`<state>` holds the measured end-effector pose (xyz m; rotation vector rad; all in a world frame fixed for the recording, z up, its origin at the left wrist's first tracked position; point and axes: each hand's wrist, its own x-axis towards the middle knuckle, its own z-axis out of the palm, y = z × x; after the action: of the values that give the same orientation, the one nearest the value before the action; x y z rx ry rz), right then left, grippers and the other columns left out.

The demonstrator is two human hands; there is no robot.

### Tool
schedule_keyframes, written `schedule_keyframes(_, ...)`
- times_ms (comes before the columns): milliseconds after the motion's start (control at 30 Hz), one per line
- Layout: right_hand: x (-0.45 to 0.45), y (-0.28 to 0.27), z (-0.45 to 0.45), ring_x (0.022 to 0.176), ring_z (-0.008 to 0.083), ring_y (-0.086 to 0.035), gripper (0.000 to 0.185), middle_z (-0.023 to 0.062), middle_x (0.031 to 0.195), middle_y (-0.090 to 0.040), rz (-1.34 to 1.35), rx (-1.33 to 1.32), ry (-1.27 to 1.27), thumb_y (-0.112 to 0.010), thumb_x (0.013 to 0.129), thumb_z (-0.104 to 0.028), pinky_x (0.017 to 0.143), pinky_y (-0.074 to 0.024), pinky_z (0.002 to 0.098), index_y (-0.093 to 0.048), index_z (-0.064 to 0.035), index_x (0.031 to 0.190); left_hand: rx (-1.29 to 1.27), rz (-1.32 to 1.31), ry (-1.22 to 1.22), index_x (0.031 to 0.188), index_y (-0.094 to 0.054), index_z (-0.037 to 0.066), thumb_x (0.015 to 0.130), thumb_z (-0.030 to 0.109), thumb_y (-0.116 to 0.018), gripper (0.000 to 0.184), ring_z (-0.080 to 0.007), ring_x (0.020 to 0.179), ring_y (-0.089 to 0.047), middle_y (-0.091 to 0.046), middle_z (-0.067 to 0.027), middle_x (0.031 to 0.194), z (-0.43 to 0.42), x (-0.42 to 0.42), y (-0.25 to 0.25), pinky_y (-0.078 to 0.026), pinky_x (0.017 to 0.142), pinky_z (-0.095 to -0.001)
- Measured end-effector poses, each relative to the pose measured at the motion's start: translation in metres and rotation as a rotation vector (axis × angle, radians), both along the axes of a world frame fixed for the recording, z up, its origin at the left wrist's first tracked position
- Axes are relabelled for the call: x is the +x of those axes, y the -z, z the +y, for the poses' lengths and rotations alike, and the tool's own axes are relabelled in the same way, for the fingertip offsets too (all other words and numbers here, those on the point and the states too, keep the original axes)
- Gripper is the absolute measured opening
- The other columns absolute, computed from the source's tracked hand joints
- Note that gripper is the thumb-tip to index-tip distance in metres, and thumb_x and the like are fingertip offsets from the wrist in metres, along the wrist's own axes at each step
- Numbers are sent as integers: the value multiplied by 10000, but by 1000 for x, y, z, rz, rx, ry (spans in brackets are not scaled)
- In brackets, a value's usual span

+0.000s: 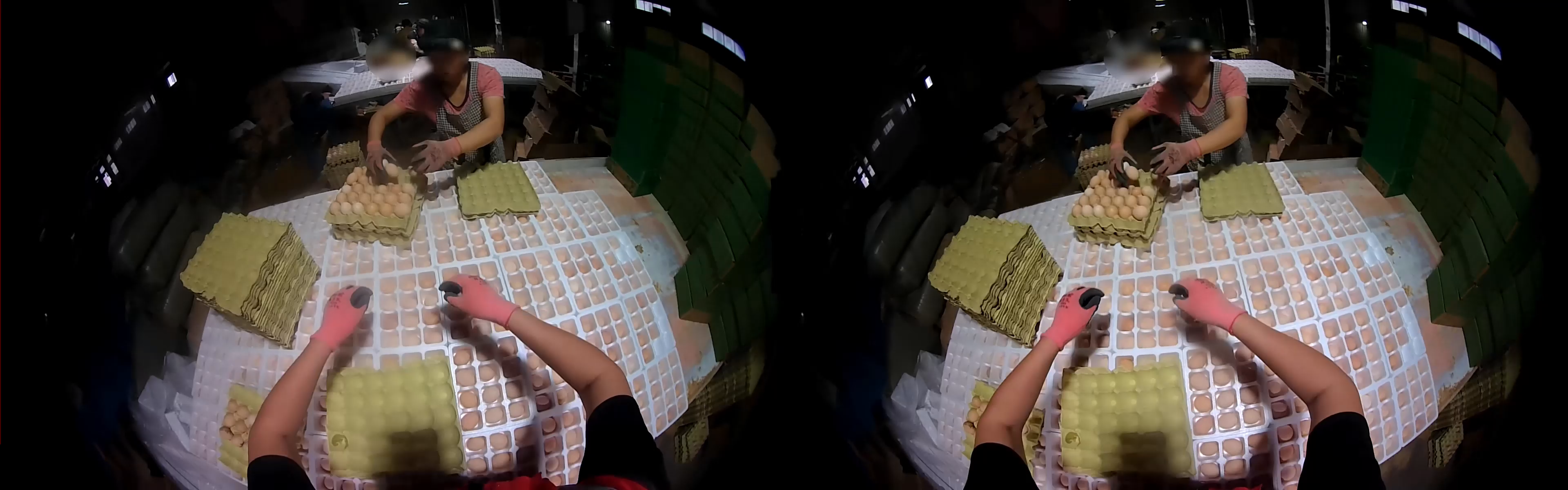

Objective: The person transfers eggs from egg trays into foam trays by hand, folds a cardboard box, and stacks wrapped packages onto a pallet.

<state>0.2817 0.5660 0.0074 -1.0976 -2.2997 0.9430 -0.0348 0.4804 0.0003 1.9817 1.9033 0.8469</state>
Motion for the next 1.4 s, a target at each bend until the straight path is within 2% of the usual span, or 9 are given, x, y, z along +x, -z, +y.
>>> schedule_keyframes(433, -186, 60, 271, 1086, 363, -491, 359, 168, 1112, -539, -223, 690, 26, -644, 739, -109, 924, -432, 421, -579, -79, 1091, 190, 564, 101, 1307, -477, 50, 758, -10, -576, 561, -358, 1125, -509, -532, -174, 1242, 304, -39, 54, -419, 964, -408)
schedule_keyframes(567, -174, 50, 282, 1077, 351, -522, 499, 185, 1073, -562, -7, 488, 6, -698, 702, -161, 945, -438, 401, -534, -51, 1160, 145, 517, 153, 1249, -487, 57, 775, 36, -604, 489, -335, 1057, -559, -593, -169, 1124, 324, -44, 36, -452, 892, -398)
schedule_keyframes(667, -158, 54, 314, 933, 292, -594, 435, 183, 1005, -629, 788, -210, 288, -671, 769, -363, 895, -453, 339, -617, -23, 1035, 155, -255, 119, 1169, -525, 30, 775, 87, -671, 424, -236, 917, -582, -599, -106, 1041, 335, -75, 47, -484, 812, -338)
schedule_keyframes(867, -177, 55, 317, 975, 346, -621, 418, 231, 1132, -557, -203, 497, 200, -646, 738, -258, 853, -498, 395, -570, -35, 1084, -86, -1251, 0, 1069, -591, 4, 900, 265, -607, 312, -151, 759, -603, -630, -32, 892, 363, -71, 36, -500, 740, -261)
schedule_keyframes(933, -197, 67, 323, 1001, 330, -630, 383, 237, 1162, -556, -426, 626, 196, -584, 787, -168, 816, -520, 399, -559, -42, 1148, 248, -104, -24, 1095, -599, 25, 864, 192, -564, 287, -291, 885, -635, -668, -137, 954, 405, -73, 75, -506, 803, -356)
schedule_keyframes(1000, -203, 69, 320, 926, 327, -642, 303, 208, 993, -631, -305, 816, 203, -516, 825, -130, 779, -511, 406, -554, 2, 1095, 391, 400, 87, 1088, -602, 53, 830, 90, -516, 274, -374, 1000, -604, -652, -192, 1038, 402, -45, 81, -469, 875, -464)
schedule_keyframes(1167, -167, 40, 292, 788, 219, -629, 464, 125, 893, -647, 732, -73, 309, -626, 813, -277, 665, -511, 326, -493, -10, 1169, 253, 635, 140, 1253, -520, 66, 814, 55, -544, 440, -342, 1127, -549, -577, -182, 1227, 403, -59, 67, -455, 930, -398)
schedule_keyframes(1300, -60, -10, 141, 607, 98, -537, 441, 23, 823, -587, 753, -953, 179, -471, 945, -492, 457, -419, 238, -562, -88, 1097, 386, 317, -40, 1299, -482, 32, 733, -18, -610, 583, -333, 1157, -537, -555, -184, 1262, 378, -55, 64, -437, 963, -376)
schedule_keyframes(1400, 33, 59, 75, 777, 76, -553, 407, 45, 942, -643, 634, -789, 174, -517, 948, -403, 609, -459, 221, -572, -45, 1134, 225, -1078, 71, 1306, -492, 19, 926, 131, -543, 400, -115, 1065, -553, -589, -26, 1182, 362, -102, 88, -453, 878, -263)
